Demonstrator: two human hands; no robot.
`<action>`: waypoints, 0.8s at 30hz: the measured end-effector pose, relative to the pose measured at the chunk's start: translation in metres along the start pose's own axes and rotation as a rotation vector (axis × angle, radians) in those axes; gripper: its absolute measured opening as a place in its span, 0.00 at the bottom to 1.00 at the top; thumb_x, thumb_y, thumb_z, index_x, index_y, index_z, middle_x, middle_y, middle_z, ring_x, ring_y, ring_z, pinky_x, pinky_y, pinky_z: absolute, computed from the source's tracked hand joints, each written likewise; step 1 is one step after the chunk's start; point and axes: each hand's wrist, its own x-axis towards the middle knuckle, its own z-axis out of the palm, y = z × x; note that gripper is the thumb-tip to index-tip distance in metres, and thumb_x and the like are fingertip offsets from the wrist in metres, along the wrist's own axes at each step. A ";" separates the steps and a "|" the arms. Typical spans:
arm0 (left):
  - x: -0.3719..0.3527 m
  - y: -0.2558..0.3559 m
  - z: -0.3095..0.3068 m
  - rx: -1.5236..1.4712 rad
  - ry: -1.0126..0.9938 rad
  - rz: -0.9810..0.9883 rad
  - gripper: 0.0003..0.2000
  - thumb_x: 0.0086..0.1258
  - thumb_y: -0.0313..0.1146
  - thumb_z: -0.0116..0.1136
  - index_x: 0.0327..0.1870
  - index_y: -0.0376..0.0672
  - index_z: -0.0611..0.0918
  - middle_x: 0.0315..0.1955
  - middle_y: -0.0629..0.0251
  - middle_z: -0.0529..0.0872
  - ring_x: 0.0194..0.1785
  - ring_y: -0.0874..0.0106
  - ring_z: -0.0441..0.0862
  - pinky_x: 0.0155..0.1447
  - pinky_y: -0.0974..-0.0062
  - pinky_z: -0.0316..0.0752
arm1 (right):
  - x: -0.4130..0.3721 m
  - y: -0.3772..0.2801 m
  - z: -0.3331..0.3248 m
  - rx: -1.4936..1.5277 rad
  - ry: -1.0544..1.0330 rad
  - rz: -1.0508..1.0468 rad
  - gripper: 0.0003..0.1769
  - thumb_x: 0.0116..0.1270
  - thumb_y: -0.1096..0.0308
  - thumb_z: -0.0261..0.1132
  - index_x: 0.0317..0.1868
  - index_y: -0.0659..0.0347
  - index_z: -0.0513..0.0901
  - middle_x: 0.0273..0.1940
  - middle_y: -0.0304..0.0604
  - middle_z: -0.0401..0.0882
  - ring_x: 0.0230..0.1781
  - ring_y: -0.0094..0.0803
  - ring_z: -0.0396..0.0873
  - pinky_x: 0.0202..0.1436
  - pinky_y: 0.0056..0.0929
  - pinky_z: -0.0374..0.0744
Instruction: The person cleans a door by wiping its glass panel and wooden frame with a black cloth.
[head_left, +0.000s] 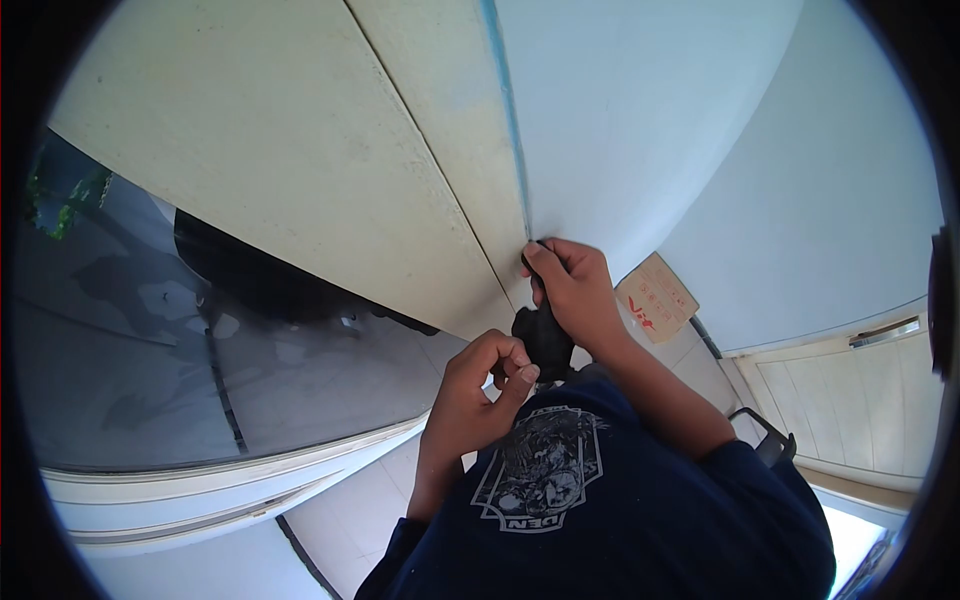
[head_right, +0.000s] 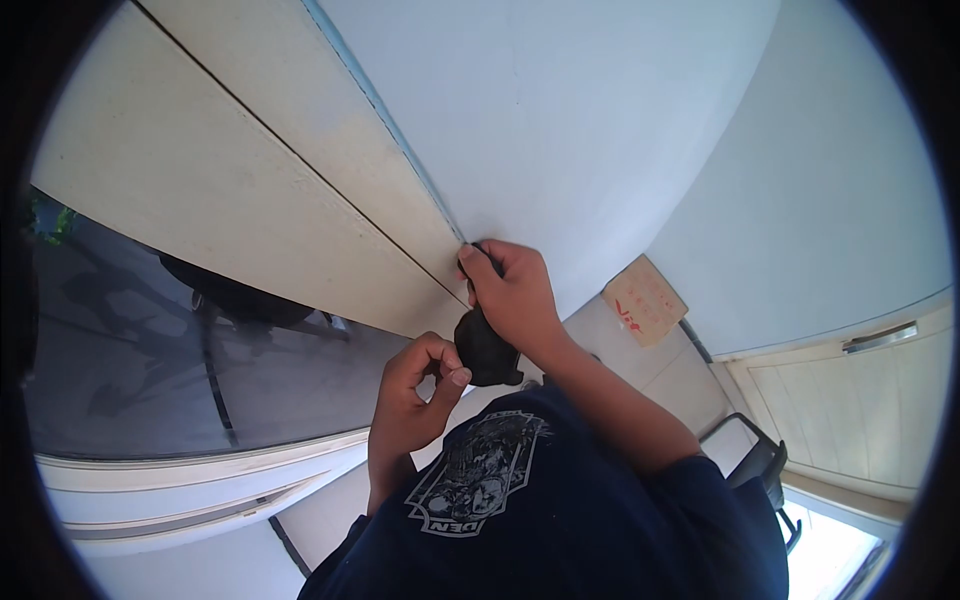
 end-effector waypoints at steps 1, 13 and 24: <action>0.000 -0.002 -0.001 0.014 0.006 -0.003 0.06 0.70 0.26 0.62 0.37 0.39 0.76 0.28 0.69 0.78 0.31 0.80 0.72 0.37 0.80 0.70 | -0.001 0.005 0.000 0.015 -0.008 -0.002 0.16 0.75 0.61 0.61 0.33 0.65 0.83 0.21 0.33 0.75 0.21 0.16 0.70 0.27 0.20 0.69; -0.001 -0.008 0.000 -0.024 0.013 -0.022 0.05 0.70 0.25 0.62 0.38 0.39 0.76 0.29 0.69 0.79 0.31 0.80 0.74 0.38 0.80 0.71 | -0.008 -0.012 0.004 0.165 -0.077 -0.041 0.12 0.77 0.66 0.56 0.40 0.64 0.82 0.25 0.33 0.77 0.23 0.17 0.72 0.29 0.20 0.70; -0.003 -0.007 0.007 -0.065 -0.001 0.002 0.06 0.71 0.26 0.62 0.38 0.38 0.76 0.28 0.70 0.79 0.31 0.81 0.73 0.38 0.81 0.70 | 0.000 -0.009 0.001 0.090 -0.042 0.110 0.20 0.74 0.58 0.60 0.26 0.61 0.79 0.15 0.33 0.71 0.14 0.18 0.67 0.20 0.21 0.64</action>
